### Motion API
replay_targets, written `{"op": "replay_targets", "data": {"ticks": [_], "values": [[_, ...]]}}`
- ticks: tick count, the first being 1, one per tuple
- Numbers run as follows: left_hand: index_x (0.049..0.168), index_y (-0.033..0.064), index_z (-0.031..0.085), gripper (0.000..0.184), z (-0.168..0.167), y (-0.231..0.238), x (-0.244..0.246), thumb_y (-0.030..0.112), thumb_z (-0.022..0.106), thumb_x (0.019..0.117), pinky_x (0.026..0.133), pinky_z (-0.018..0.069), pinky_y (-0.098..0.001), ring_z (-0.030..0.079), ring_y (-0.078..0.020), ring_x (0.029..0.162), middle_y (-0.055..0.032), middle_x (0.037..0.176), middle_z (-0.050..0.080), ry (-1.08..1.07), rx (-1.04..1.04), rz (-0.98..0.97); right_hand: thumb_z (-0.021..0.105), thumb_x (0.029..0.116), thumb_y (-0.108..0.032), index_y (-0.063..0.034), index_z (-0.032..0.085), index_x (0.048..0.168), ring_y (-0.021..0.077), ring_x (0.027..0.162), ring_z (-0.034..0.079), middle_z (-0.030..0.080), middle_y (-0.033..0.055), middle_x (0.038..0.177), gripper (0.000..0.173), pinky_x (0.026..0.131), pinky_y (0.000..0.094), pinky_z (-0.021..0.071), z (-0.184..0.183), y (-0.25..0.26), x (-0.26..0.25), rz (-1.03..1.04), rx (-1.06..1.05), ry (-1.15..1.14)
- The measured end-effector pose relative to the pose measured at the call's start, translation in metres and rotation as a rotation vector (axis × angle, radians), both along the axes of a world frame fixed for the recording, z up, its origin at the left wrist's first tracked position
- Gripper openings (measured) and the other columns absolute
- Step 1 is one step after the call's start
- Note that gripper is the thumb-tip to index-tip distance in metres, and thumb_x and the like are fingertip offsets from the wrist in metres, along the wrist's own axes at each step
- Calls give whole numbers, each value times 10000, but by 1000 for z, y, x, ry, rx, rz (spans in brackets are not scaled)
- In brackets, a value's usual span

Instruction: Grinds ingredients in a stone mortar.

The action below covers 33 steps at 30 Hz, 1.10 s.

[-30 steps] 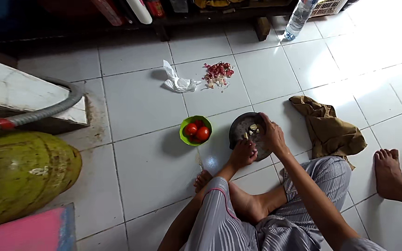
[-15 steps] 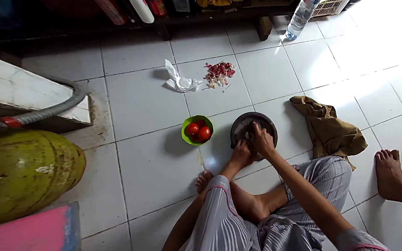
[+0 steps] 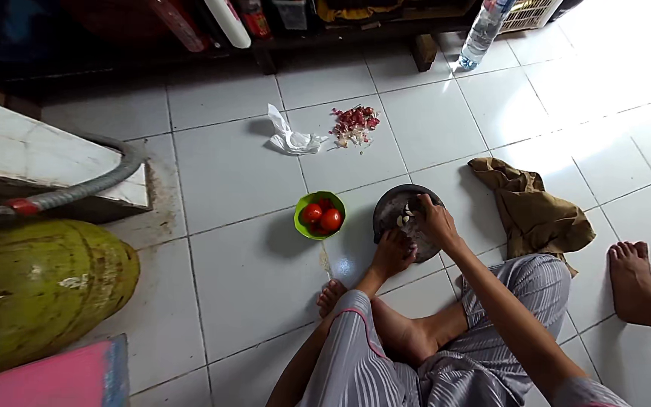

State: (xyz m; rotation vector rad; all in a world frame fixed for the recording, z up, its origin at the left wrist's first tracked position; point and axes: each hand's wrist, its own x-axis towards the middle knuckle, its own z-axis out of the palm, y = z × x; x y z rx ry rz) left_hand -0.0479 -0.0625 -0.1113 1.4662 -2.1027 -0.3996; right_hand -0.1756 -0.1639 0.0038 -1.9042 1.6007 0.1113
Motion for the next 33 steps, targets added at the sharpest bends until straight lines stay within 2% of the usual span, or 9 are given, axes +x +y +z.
{"op": "replay_targets", "data": {"ticks": [6, 10, 14, 17, 20, 23, 28, 31, 33], "values": [[903, 23, 769, 328, -3, 2, -6, 324, 643, 877, 918, 533, -528, 715, -370, 952, -166, 957, 747, 17, -127, 112, 513, 1078, -283, -174, 388, 1586, 470, 1082, 663, 637, 302, 1233, 535, 915, 600, 524, -20, 17, 4, 101, 95, 99], [938, 25, 770, 305, 2, 2, -1, 296, 632, 908, 941, 522, -545, 702, -391, 1006, -176, 998, 744, 48, -72, 68, 580, 1051, -264, -136, 459, 1537, 471, 1062, 673, 689, 286, 1129, 516, 912, 618, 513, 1, 12, 2, 10, 56, -16], [907, -6, 758, 314, 2, 4, 2, 294, 695, 841, 932, 517, -555, 699, -396, 1011, -190, 1004, 743, 67, -73, 44, 588, 1007, -221, -233, 479, 1552, 454, 981, 674, 638, 307, 1206, 556, 834, 592, 526, 12, 30, 15, 136, 7, 11], [948, 21, 768, 331, 3, 3, 1, 322, 647, 879, 952, 504, -553, 695, -385, 1024, -176, 1033, 745, 36, -43, 44, 567, 1019, -215, -284, 483, 1547, 474, 1037, 666, 622, 309, 1272, 539, 852, 616, 516, 2, 22, 15, 151, 54, 104], [960, 50, 777, 297, 5, 2, -1, 304, 628, 920, 974, 507, -544, 700, -379, 1024, -163, 1017, 745, 48, -27, 57, 626, 1004, -225, -227, 507, 1532, 501, 1060, 656, 645, 308, 1246, 542, 865, 664, 504, -4, 0, -10, 2, -1, 24], [981, 26, 771, 296, 6, 1, 2, 282, 637, 920, 973, 500, -560, 693, -396, 1036, -184, 1027, 739, 76, 11, 41, 697, 988, -205, -58, 510, 1498, 489, 1041, 673, 689, 297, 1157, 562, 903, 655, 504, 4, -1, -33, -81, -219, -239], [999, 22, 766, 318, 3, 1, 1, 298, 632, 915, 980, 480, -593, 691, -398, 1039, -189, 1038, 733, 66, 36, 14, 644, 991, -128, -41, 532, 1494, 390, 751, 684, 676, 275, 1001, 523, 655, 514, 582, -19, 45, -18, -71, -618, -385], [943, 13, 777, 377, 1, 0, 0, 363, 653, 881, 942, 504, -592, 703, -412, 1004, -199, 1008, 745, 42, -40, 49, 452, 1094, -302, -236, 366, 1615, 479, 946, 693, 644, 335, 1198, 532, 847, 582, 548, -38, 51, -6, 64, -106, -11], [923, 29, 779, 347, 2, -3, 1, 351, 660, 877, 914, 518, -575, 706, -399, 975, -185, 987, 746, 45, -81, 60, 469, 1095, -314, -215, 391, 1603, 480, 1035, 681, 691, 294, 1151, 523, 924, 603, 513, -22, 38, -1, 39, 16, -31]]}}
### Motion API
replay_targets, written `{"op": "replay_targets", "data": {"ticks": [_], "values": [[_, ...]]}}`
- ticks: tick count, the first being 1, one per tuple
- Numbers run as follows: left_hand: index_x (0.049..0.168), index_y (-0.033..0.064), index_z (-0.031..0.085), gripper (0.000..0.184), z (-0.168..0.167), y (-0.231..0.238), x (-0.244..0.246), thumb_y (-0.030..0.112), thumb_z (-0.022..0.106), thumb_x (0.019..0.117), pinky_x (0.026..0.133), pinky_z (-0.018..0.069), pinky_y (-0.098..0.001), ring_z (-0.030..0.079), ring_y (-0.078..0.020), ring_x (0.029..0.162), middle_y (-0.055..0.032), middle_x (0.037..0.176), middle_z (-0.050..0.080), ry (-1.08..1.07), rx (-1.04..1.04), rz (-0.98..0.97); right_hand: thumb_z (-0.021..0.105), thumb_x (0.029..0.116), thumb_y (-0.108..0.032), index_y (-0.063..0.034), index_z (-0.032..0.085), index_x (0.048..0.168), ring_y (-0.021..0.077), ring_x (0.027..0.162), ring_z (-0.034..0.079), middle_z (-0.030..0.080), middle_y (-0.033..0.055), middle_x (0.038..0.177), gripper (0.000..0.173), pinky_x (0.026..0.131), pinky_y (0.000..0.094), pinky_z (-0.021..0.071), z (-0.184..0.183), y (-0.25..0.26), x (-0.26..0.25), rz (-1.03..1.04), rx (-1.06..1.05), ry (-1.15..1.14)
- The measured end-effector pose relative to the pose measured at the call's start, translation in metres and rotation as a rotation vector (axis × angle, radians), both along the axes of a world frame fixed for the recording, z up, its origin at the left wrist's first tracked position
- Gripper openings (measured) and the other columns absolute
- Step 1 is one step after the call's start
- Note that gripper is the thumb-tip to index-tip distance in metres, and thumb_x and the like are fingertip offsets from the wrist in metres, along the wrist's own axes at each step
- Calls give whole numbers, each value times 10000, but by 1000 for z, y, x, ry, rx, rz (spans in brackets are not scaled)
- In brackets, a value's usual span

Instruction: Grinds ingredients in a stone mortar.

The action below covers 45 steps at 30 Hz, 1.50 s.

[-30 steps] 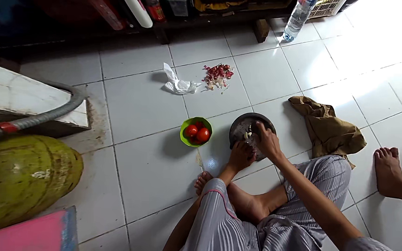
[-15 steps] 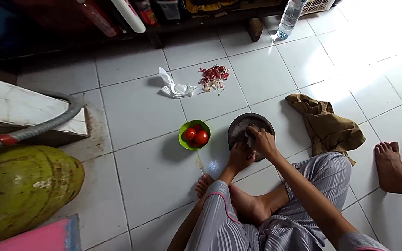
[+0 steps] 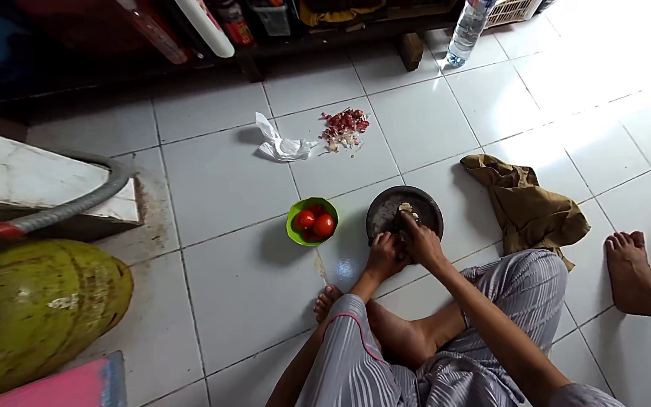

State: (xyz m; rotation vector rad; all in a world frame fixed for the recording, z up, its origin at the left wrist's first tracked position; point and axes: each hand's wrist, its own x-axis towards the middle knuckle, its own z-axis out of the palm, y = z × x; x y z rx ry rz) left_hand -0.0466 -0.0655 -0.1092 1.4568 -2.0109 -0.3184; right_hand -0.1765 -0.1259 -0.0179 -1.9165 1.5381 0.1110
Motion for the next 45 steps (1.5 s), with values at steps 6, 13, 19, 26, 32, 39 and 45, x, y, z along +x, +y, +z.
{"op": "replay_targets", "data": {"ticks": [6, 13, 19, 26, 32, 39, 45], "values": [[976, 6, 756, 317, 7, 3, 1, 292, 637, 907, 952, 474, -593, 677, -407, 1048, -199, 1047, 724, 11, 154, -46, 511, 1080, -296, -141, 418, 1581, 455, 839, 697, 706, 242, 901, 533, 753, 598, 540, 31, 8, 0, -139, -259, -83], [963, 28, 772, 299, 4, 5, 0, 295, 644, 923, 947, 509, -574, 692, -403, 1032, -190, 1029, 736, 33, 73, -22, 456, 1105, -353, -159, 417, 1565, 482, 1030, 683, 713, 271, 1078, 501, 896, 640, 507, 39, -19, -8, -99, 36, 38], [963, 32, 774, 318, 0, 7, -1, 327, 672, 900, 973, 497, -569, 689, -398, 1043, -185, 1050, 740, 22, 96, -15, 430, 1103, -350, -167, 366, 1591, 444, 1053, 693, 724, 238, 1067, 525, 908, 605, 523, 17, -8, 10, -53, 43, 144], [1006, 14, 759, 300, 6, 5, 1, 284, 659, 921, 985, 478, -585, 674, -414, 1069, -205, 1062, 723, 58, 134, -38, 490, 1095, -354, -150, 438, 1549, 481, 961, 692, 717, 262, 1003, 501, 837, 635, 518, 45, -22, 8, -125, -40, 23], [978, 37, 773, 293, 4, 0, 0, 299, 661, 914, 972, 498, -574, 681, -407, 1049, -187, 1040, 731, 26, 96, -21, 448, 1106, -372, -140, 403, 1564, 469, 1174, 640, 676, 276, 1223, 516, 994, 628, 479, 24, -38, 9, 11, 171, 105], [990, 15, 772, 329, 4, 7, -3, 317, 686, 894, 980, 491, -581, 681, -414, 1066, -201, 1078, 735, 40, 120, -14, 457, 1096, -343, -139, 362, 1592, 463, 1026, 690, 716, 255, 1060, 544, 892, 622, 525, 18, -12, 15, -9, 31, 115], [1004, 13, 769, 295, 8, 5, 0, 275, 659, 923, 989, 481, -591, 674, -420, 1077, -204, 1072, 726, 58, 129, -40, 498, 1092, -361, -132, 459, 1526, 482, 1036, 682, 712, 271, 1075, 492, 899, 645, 504, 45, -31, -3, -45, 41, 46]]}}
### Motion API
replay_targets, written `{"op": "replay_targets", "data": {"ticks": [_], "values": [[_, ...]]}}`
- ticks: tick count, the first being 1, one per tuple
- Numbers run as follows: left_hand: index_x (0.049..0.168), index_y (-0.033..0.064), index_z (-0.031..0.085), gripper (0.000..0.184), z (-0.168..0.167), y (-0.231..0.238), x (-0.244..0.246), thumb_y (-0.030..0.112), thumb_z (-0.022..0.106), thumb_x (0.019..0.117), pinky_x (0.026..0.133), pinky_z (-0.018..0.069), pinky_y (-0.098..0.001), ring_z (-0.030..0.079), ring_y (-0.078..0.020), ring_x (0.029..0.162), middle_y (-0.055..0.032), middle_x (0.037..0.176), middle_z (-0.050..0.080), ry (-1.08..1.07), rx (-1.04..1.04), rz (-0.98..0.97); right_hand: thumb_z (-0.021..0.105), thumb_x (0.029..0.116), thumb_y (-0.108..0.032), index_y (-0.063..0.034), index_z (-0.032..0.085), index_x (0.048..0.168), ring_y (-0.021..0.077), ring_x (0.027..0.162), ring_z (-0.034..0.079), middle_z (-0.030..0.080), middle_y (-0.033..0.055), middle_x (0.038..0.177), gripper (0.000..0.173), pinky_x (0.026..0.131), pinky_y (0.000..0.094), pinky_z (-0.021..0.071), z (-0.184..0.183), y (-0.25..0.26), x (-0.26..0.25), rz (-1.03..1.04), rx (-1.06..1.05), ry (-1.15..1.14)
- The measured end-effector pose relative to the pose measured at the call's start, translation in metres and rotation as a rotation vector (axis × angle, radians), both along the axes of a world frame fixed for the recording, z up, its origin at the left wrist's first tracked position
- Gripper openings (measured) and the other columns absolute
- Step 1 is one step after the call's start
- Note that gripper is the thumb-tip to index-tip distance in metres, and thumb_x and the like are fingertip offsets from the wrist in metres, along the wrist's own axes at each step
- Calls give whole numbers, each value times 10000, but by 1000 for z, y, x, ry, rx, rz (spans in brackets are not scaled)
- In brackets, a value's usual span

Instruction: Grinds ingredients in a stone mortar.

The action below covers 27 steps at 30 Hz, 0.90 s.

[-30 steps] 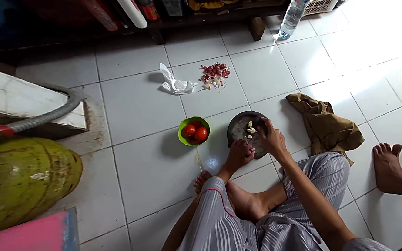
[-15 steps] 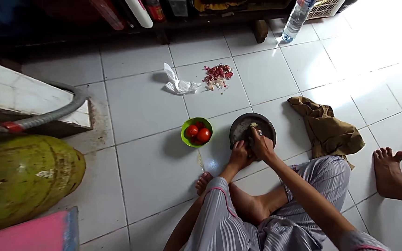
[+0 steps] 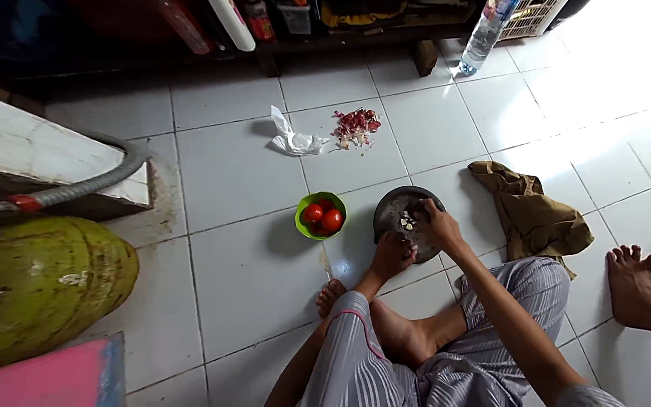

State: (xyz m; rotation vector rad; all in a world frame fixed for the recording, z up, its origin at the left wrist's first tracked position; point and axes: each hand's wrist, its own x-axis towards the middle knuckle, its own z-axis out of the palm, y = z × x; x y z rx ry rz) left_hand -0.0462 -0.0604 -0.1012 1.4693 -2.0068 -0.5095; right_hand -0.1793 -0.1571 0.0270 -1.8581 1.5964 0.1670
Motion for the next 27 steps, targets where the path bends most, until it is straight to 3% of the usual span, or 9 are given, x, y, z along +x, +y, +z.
{"op": "replay_targets", "data": {"ticks": [3, 5, 8, 12, 15, 17, 22, 25, 27], "values": [[1024, 20, 765, 294, 0, 0, -1, 278, 657, 935, 1022, 460, -579, 663, -410, 1102, -200, 1086, 721, -14, 44, -3, 498, 1090, -329, -133, 433, 1551, 468, 948, 702, 724, 249, 974, 506, 840, 624, 526, -8, 13, -2, -12, -108, 50], [1025, 24, 774, 323, -1, -1, -2, 300, 637, 931, 1020, 467, -577, 675, -413, 1091, -211, 1088, 726, -51, 32, 4, 456, 1099, -333, -139, 369, 1589, 458, 1051, 687, 718, 249, 1080, 534, 911, 611, 513, -26, 10, -2, 90, -5, 153], [992, 28, 768, 287, -1, -4, -1, 286, 664, 922, 993, 483, -578, 676, -414, 1063, -204, 1054, 724, -39, 6, 1, 486, 1095, -369, -137, 440, 1537, 469, 1129, 658, 694, 268, 1173, 501, 959, 636, 489, -12, -11, -8, 52, 72, 88], [1032, 20, 761, 288, 0, 0, 0, 271, 655, 938, 1016, 460, -587, 656, -415, 1113, -199, 1094, 718, -9, 68, -13, 536, 1078, -343, -137, 486, 1509, 475, 906, 699, 720, 250, 945, 480, 801, 635, 520, 0, 4, -13, -65, -152, -28], [1010, 21, 771, 328, -2, -1, -2, 306, 627, 938, 1007, 477, -577, 677, -415, 1088, -211, 1094, 727, -55, 13, 11, 471, 1091, -325, -116, 422, 1550, 469, 1034, 691, 718, 258, 1067, 506, 893, 626, 517, -27, 10, -7, 91, -37, 128], [993, 29, 772, 310, -3, -4, -1, 303, 640, 930, 990, 490, -565, 681, -410, 1061, -200, 1067, 728, -50, -11, 17, 452, 1099, -353, -145, 414, 1558, 450, 1126, 665, 704, 248, 1157, 505, 948, 610, 496, -17, -1, -1, 128, 64, 204], [1006, 18, 765, 302, -2, 0, -1, 282, 635, 936, 1003, 470, -576, 672, -411, 1082, -203, 1072, 724, -7, 19, 2, 506, 1088, -334, -135, 446, 1549, 464, 958, 702, 727, 244, 972, 506, 843, 617, 519, -2, 12, 0, 12, -123, 64], [1036, 8, 764, 341, 3, -1, -1, 308, 633, 940, 1046, 446, -580, 654, -422, 1133, -224, 1125, 715, -48, 85, -7, 453, 1098, -353, -132, 377, 1585, 463, 1073, 682, 714, 257, 1100, 540, 928, 615, 508, -29, 10, 1, 116, 9, 153], [1018, 23, 766, 306, 0, -3, 0, 294, 653, 931, 1015, 470, -579, 667, -417, 1097, -210, 1088, 721, -38, 37, -3, 479, 1095, -372, -121, 431, 1541, 471, 1134, 655, 693, 270, 1169, 514, 962, 628, 489, -17, -7, -1, 96, 80, 128]]}}
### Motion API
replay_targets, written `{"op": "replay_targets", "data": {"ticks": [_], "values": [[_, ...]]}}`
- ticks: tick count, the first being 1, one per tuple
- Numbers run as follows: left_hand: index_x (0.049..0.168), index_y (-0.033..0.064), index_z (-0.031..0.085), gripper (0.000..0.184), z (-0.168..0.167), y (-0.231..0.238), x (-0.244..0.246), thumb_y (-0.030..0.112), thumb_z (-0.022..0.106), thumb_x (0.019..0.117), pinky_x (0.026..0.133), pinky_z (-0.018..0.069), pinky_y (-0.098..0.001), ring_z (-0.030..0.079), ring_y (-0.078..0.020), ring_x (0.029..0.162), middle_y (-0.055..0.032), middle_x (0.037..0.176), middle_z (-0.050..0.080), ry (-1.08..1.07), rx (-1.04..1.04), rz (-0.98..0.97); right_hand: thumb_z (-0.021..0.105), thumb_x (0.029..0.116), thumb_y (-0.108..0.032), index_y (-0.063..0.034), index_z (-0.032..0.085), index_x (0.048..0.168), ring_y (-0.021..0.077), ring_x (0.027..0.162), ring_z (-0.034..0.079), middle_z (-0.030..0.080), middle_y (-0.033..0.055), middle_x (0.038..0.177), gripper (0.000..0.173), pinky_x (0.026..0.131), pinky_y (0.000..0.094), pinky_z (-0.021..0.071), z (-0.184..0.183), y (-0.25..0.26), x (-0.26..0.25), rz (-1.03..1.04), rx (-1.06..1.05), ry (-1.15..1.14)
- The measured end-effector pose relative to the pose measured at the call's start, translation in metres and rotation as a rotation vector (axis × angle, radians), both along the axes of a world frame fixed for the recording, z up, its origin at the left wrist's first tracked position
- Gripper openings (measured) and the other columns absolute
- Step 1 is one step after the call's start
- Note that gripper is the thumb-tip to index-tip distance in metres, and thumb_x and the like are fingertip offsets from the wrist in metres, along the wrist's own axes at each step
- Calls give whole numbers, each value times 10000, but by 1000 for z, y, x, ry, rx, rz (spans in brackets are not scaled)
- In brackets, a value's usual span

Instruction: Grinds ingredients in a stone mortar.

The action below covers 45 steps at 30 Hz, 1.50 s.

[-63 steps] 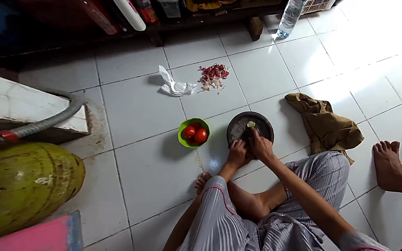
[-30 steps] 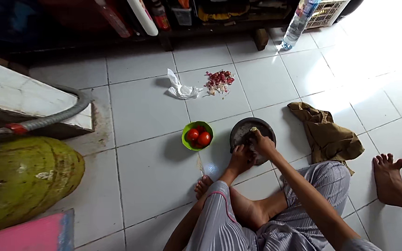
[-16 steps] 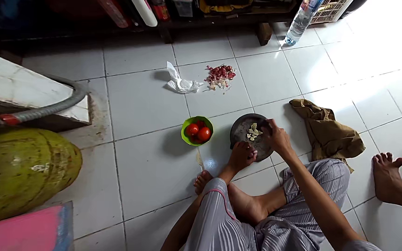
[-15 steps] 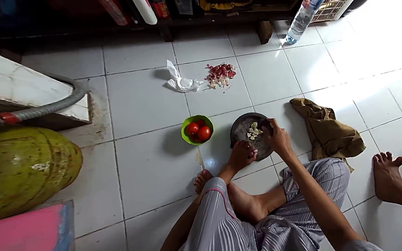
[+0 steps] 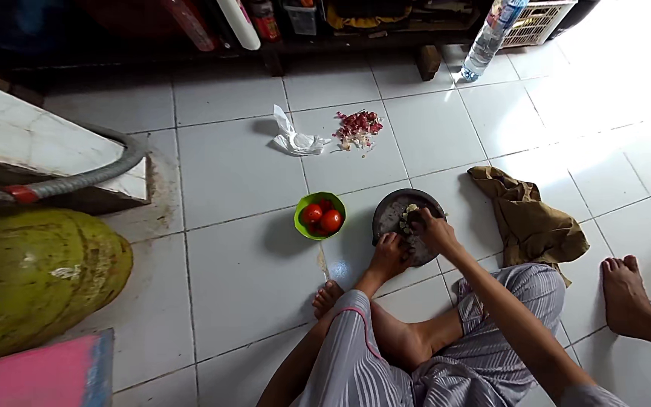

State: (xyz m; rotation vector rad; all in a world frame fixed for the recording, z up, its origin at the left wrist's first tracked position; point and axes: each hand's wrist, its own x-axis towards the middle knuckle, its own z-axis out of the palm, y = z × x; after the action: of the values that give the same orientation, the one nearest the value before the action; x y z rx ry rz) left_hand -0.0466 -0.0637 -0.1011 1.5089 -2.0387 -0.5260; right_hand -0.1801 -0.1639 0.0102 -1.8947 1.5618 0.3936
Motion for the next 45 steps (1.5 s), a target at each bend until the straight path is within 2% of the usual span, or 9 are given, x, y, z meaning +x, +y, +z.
{"op": "replay_targets", "data": {"ticks": [5, 10, 15, 18, 20, 25, 28, 32, 45], "values": [[1033, 25, 759, 287, -4, 5, -1, 272, 673, 918, 1011, 466, -578, 662, -409, 1097, -197, 1089, 716, 28, -5, -9, 533, 1080, -352, -122, 476, 1509, 470, 925, 700, 719, 252, 968, 491, 817, 630, 526, 17, 12, 1, -120, -191, -158], [1012, 28, 773, 301, 1, 1, 0, 290, 646, 936, 1006, 479, -578, 673, -420, 1086, -210, 1095, 726, -5, -30, 6, 467, 1098, -378, -132, 423, 1544, 451, 1141, 660, 697, 256, 1174, 512, 971, 614, 489, -3, 5, 8, 7, 6, 15], [1021, 16, 764, 321, 0, 2, 0, 295, 623, 952, 1020, 460, -573, 664, -415, 1098, -206, 1090, 720, -4, 11, -6, 528, 1079, -347, -120, 472, 1524, 469, 954, 705, 728, 248, 972, 502, 850, 625, 528, -3, 17, 4, -106, -192, -154], [1040, -4, 764, 355, 1, 3, 1, 310, 646, 925, 1034, 452, -585, 656, -429, 1125, -227, 1129, 717, -33, 25, 2, 436, 1099, -385, -130, 369, 1585, 468, 1066, 680, 699, 271, 1129, 553, 916, 606, 518, -28, 27, 7, -4, -113, -3], [1048, -18, 764, 358, 6, -2, 1, 298, 662, 913, 1029, 451, -596, 656, -445, 1126, -242, 1140, 715, -27, 19, 10, 423, 1107, -362, -145, 406, 1584, 478, 1146, 637, 647, 305, 1239, 525, 947, 585, 502, -30, 29, 8, 35, -165, 30], [1017, 13, 768, 317, 1, 1, 0, 290, 635, 941, 1004, 474, -593, 664, -431, 1109, -218, 1102, 721, -25, -11, 7, 604, 1029, -293, -25, 702, 1256, 453, 1174, 613, 662, 262, 1226, 365, 945, 609, 487, -30, 22, -23, -73, -504, -195], [1035, -3, 762, 329, 1, 3, 0, 285, 634, 940, 1025, 447, -607, 649, -444, 1136, -235, 1129, 711, -18, 22, -1, 635, 1014, -239, 38, 696, 1212, 480, 1228, 577, 639, 290, 1268, 345, 989, 639, 464, -35, -13, -74, -266, -504, -185], [1010, 0, 765, 332, -1, 2, -1, 294, 637, 923, 1001, 460, -607, 664, -438, 1101, -229, 1107, 716, -22, -19, 5, 699, 983, -250, 60, 716, 1145, 478, 1268, 554, 657, 303, 1245, 350, 1047, 653, 393, -58, -40, -116, -370, -218, 44], [1000, 6, 765, 336, -1, 2, -1, 303, 627, 926, 994, 469, -592, 670, -433, 1086, -221, 1088, 720, -30, -31, 13, 724, 925, -183, 8, 775, 976, 423, 1177, 606, 707, 254, 1111, 204, 1010, 611, 391, -72, -30, -107, -338, -390, 7]]}}
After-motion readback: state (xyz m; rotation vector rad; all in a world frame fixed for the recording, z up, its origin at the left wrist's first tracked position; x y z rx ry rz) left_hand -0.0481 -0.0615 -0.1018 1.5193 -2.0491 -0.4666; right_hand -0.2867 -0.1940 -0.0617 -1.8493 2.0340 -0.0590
